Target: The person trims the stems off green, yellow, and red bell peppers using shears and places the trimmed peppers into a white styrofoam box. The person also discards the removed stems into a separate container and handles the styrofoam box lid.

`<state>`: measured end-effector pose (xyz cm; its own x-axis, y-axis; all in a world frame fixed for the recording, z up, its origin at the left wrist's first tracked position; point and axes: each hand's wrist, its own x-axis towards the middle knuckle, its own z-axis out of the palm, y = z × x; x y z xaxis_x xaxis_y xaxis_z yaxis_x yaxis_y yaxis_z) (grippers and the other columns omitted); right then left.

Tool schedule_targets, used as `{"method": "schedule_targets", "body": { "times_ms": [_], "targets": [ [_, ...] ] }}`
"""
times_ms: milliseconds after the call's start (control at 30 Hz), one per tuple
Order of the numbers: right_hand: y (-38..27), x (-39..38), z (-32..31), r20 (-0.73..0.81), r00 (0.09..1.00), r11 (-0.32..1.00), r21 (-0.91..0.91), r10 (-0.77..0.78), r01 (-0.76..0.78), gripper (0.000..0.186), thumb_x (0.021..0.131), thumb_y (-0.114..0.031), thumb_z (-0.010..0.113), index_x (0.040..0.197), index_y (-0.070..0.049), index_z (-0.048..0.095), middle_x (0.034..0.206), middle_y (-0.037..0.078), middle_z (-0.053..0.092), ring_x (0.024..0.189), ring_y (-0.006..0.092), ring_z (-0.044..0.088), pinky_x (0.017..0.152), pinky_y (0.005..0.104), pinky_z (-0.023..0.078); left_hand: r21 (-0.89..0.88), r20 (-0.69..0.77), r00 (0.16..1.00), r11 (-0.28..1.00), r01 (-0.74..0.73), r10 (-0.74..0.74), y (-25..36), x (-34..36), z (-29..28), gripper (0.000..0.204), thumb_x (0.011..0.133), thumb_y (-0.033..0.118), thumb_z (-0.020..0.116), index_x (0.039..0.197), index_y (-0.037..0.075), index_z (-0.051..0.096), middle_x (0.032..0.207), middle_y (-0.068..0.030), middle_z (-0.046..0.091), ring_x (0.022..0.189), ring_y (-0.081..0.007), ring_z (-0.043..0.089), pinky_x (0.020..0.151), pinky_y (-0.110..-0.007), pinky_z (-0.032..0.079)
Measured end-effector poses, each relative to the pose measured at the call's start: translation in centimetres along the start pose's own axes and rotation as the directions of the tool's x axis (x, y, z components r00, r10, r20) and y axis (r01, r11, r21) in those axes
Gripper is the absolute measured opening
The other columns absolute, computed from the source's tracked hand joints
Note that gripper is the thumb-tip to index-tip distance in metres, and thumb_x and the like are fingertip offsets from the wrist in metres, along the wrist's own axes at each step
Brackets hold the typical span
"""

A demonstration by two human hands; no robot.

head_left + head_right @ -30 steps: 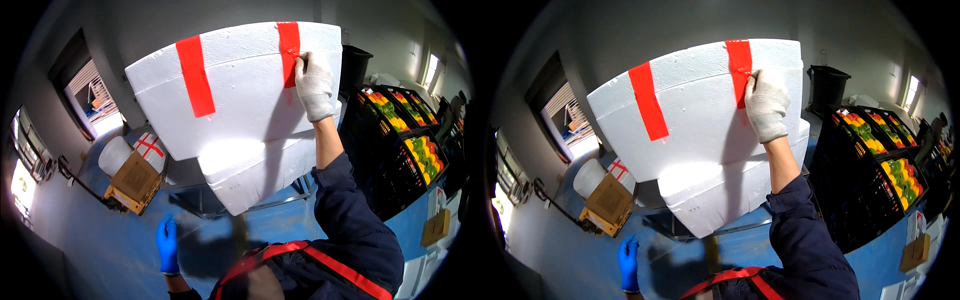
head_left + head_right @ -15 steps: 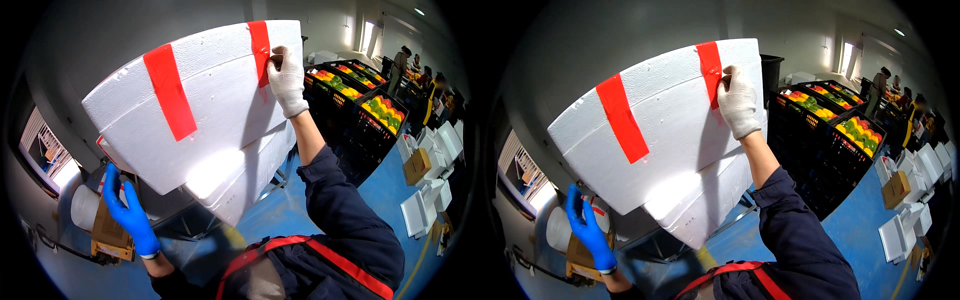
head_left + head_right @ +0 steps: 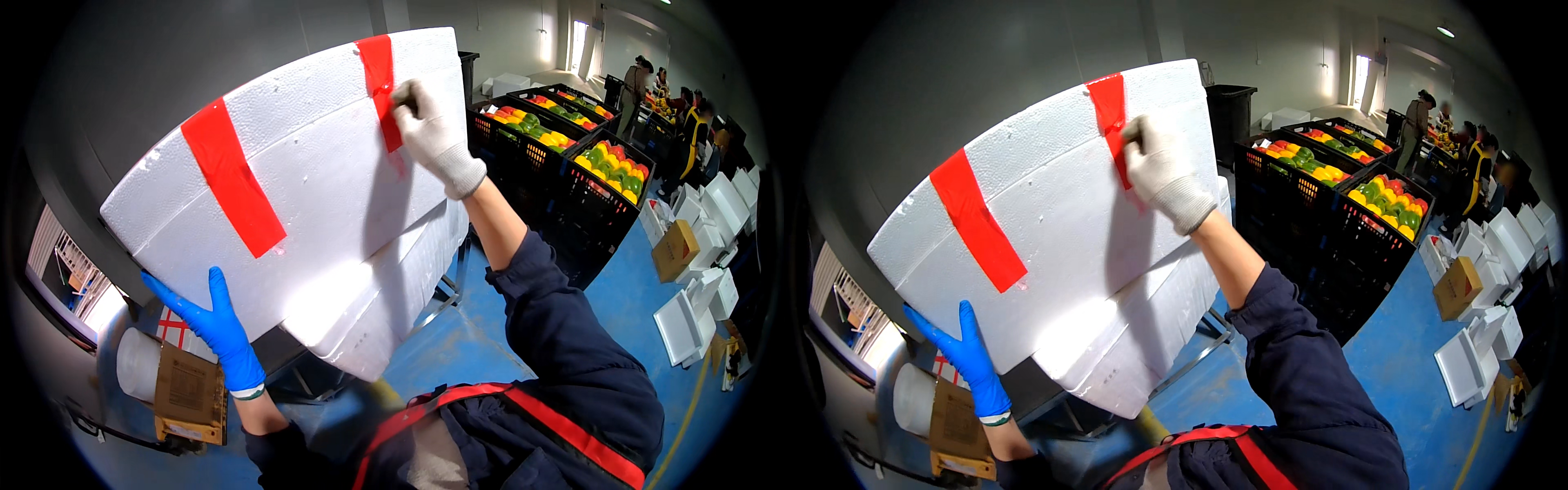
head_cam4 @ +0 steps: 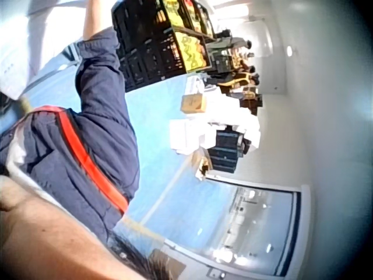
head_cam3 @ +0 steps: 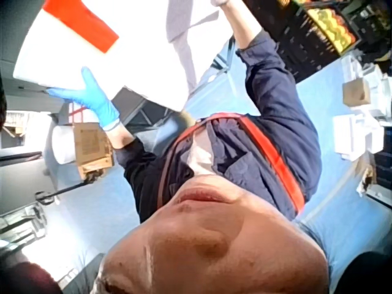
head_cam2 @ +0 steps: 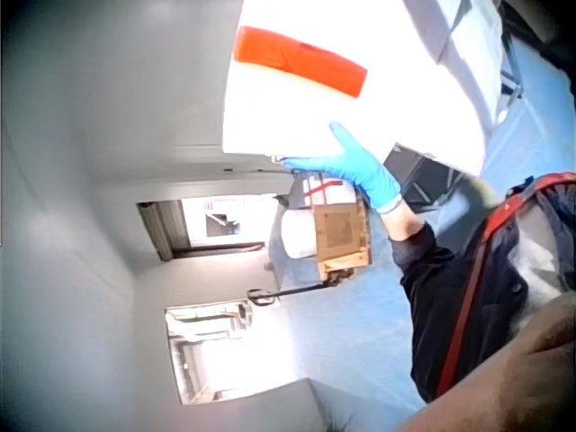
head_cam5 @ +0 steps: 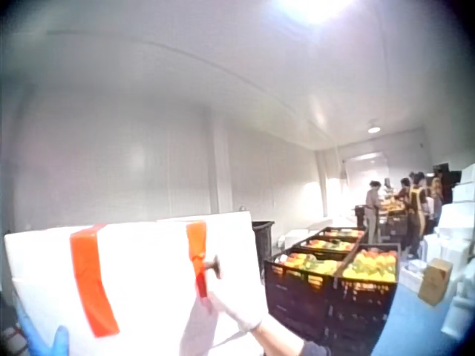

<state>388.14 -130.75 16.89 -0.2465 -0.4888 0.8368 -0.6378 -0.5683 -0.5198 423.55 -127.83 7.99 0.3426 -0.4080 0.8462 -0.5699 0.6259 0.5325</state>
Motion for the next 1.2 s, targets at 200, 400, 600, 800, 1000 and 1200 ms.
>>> {"method": "schedule_targets", "body": {
  "times_ms": [200,400,600,800,1000,1200],
  "targets": [
    [-4.7,3.5,1.8,0.031,0.998,0.921,0.386,-0.062,0.046,0.015,0.086,-0.001,0.048,0.096,0.004,0.058,0.086,0.016,0.065,0.081,0.0252,0.065,0.076,0.0363,0.053,-0.068,0.035,0.997,0.996,0.065,-0.062,0.5,0.1,0.3,0.085,0.088,0.016,0.068,0.153,0.010,0.013,0.154,-0.0180,0.023,0.136,-0.0318,0.034,0.113,-0.045,0.028],
    [-2.8,12.5,-2.4,0.274,0.956,0.201,0.947,-0.101,-0.250,0.028,0.087,-0.003,0.061,0.114,0.004,0.055,0.088,0.010,0.062,0.074,0.0174,0.063,0.071,0.0343,0.055,0.094,-0.005,1.000,0.995,-0.019,0.020,1.4,0.4,-0.9,0.083,0.086,0.011,0.069,0.152,0.010,0.018,0.154,-0.0171,0.024,0.137,-0.0318,0.032,0.113,-0.044,0.028],
    [-1.8,17.1,-2.5,0.470,0.875,0.034,0.882,-0.112,-0.469,0.007,0.096,-0.002,0.045,0.093,-0.006,0.050,0.081,0.011,0.059,0.069,0.0203,0.061,0.065,0.0347,0.054,0.327,0.147,0.891,0.828,-0.455,0.431,6.1,1.2,-1.6,0.067,0.081,0.004,0.073,0.141,0.010,0.044,0.137,-0.0137,0.048,0.122,-0.0282,0.048,0.102,-0.038,0.040],
    [-6.2,16.0,-3.1,-0.050,0.876,0.852,-0.266,-0.480,0.452,0.008,0.085,-0.009,0.061,0.089,-0.001,0.059,0.076,0.013,0.065,0.071,0.0262,0.066,0.069,0.0340,0.054,0.457,0.128,0.877,0.757,-0.466,0.463,7.9,3.5,-0.9,0.052,0.080,0.005,0.073,0.130,0.011,0.059,0.123,-0.0101,0.058,0.115,-0.0265,0.052,0.097,-0.037,0.044],
    [-10.8,10.0,-6.0,-0.402,0.701,0.805,-0.221,-0.589,0.550,0.007,0.085,-0.001,0.060,0.092,-0.002,0.061,0.068,0.003,0.057,0.057,0.0132,0.054,0.053,0.0286,0.045,0.176,-0.012,0.997,0.982,-0.067,0.070,2.4,4.4,-3.5,0.072,0.089,0.022,0.068,0.149,0.015,0.030,0.148,-0.0145,0.037,0.134,-0.0324,0.038,0.111,-0.047,0.033],
    [-12.0,-1.1,2.8,0.298,0.849,0.871,0.374,-0.437,0.318,0.038,0.085,-0.006,0.067,0.121,-0.004,0.053,0.093,0.008,0.066,0.083,0.0188,0.066,0.074,0.0312,0.053,0.086,0.005,1.000,0.996,-0.010,0.010,0.1,2.7,-1.7,0.088,0.085,0.021,0.072,0.153,0.014,0.015,0.151,-0.0194,0.028,0.136,-0.0339,0.036,0.111,-0.047,0.033]
  ]
}}
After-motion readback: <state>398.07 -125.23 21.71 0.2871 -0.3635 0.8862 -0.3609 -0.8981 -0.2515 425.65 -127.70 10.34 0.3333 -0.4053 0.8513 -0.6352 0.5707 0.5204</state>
